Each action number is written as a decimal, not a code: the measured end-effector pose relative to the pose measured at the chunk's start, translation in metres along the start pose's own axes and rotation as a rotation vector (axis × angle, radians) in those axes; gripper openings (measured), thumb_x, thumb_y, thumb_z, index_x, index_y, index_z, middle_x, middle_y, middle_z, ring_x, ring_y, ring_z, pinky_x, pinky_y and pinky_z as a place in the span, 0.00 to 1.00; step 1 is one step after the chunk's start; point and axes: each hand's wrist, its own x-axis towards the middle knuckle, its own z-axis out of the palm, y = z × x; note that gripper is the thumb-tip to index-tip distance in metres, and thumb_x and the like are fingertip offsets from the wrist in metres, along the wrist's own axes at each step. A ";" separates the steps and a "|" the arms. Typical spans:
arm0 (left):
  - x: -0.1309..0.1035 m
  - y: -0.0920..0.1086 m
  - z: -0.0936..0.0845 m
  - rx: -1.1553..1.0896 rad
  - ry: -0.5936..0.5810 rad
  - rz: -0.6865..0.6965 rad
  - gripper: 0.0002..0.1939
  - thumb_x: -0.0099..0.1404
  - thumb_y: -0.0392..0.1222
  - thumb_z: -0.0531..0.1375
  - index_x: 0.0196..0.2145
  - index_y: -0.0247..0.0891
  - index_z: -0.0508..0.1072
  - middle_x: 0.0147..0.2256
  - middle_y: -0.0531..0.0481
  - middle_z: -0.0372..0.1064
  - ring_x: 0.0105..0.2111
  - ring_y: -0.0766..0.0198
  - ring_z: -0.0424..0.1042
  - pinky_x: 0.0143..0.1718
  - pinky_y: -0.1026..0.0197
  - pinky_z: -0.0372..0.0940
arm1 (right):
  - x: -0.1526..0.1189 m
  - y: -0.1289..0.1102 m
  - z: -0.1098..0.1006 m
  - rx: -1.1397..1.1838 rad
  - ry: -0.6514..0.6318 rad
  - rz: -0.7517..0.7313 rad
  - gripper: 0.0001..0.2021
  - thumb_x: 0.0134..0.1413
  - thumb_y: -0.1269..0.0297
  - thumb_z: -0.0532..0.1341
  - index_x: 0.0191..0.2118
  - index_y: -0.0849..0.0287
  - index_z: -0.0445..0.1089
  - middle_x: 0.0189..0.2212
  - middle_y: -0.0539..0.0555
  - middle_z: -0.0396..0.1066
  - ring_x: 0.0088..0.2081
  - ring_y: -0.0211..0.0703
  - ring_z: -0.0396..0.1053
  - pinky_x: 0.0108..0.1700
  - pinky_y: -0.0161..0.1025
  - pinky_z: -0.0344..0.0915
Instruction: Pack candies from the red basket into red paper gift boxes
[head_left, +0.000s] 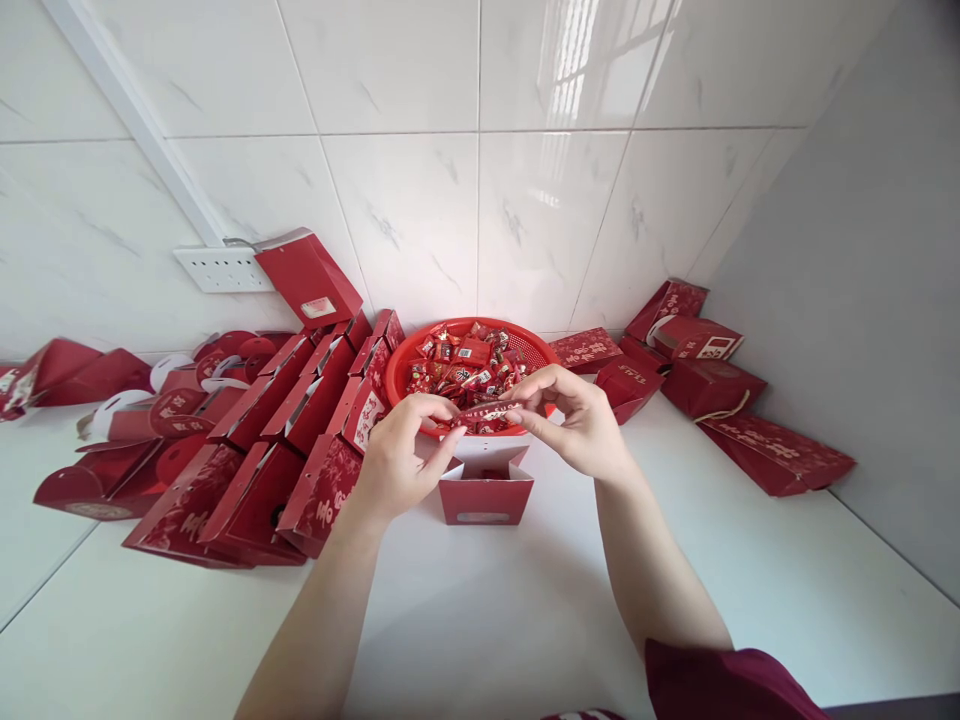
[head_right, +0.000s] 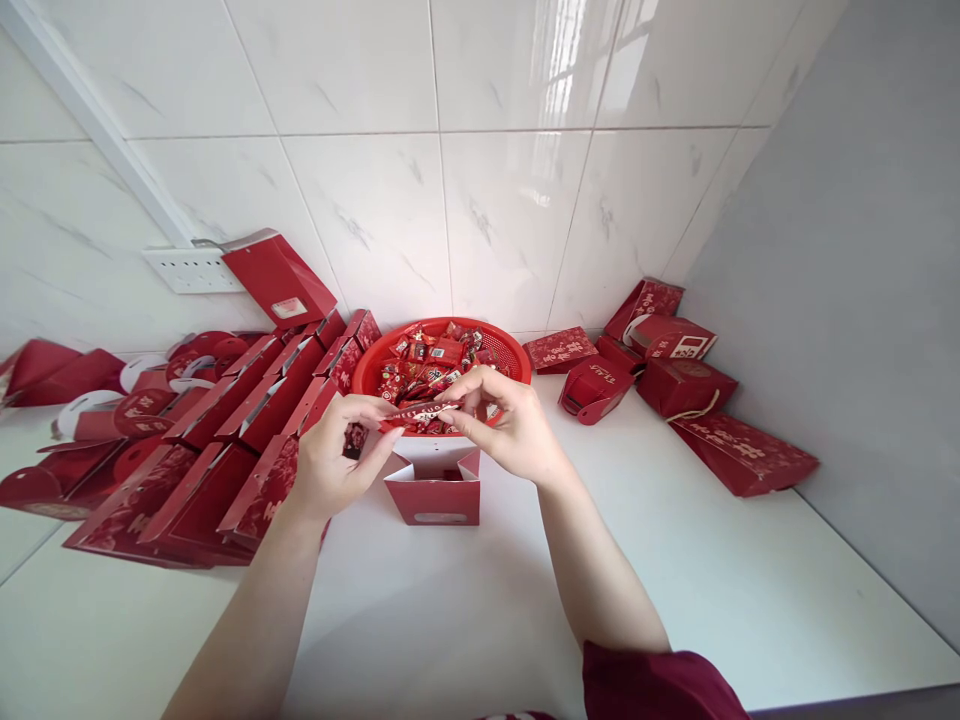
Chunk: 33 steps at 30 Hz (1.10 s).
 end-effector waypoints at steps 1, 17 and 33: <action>0.000 0.001 0.000 -0.012 -0.050 -0.045 0.10 0.63 0.30 0.60 0.40 0.39 0.66 0.40 0.48 0.70 0.41 0.63 0.72 0.42 0.62 0.68 | 0.000 0.000 -0.001 -0.006 0.030 -0.008 0.06 0.55 0.65 0.66 0.37 0.56 0.69 0.35 0.52 0.73 0.31 0.38 0.69 0.31 0.38 0.66; 0.002 0.000 0.000 0.019 -0.690 -0.373 0.23 0.61 0.53 0.65 0.54 0.51 0.70 0.49 0.51 0.69 0.43 0.55 0.73 0.48 0.54 0.66 | -0.017 -0.033 -0.015 -0.066 0.046 -0.317 0.11 0.54 0.76 0.64 0.41 0.54 0.72 0.35 0.53 0.74 0.35 0.43 0.71 0.33 0.41 0.68; 0.009 0.014 -0.017 -0.180 -0.845 -0.277 0.19 0.61 0.44 0.66 0.51 0.51 0.74 0.48 0.54 0.74 0.47 0.57 0.73 0.48 0.60 0.66 | -0.014 -0.025 -0.022 -0.487 -0.347 0.041 0.08 0.65 0.65 0.55 0.45 0.55 0.71 0.39 0.54 0.75 0.36 0.44 0.71 0.39 0.43 0.68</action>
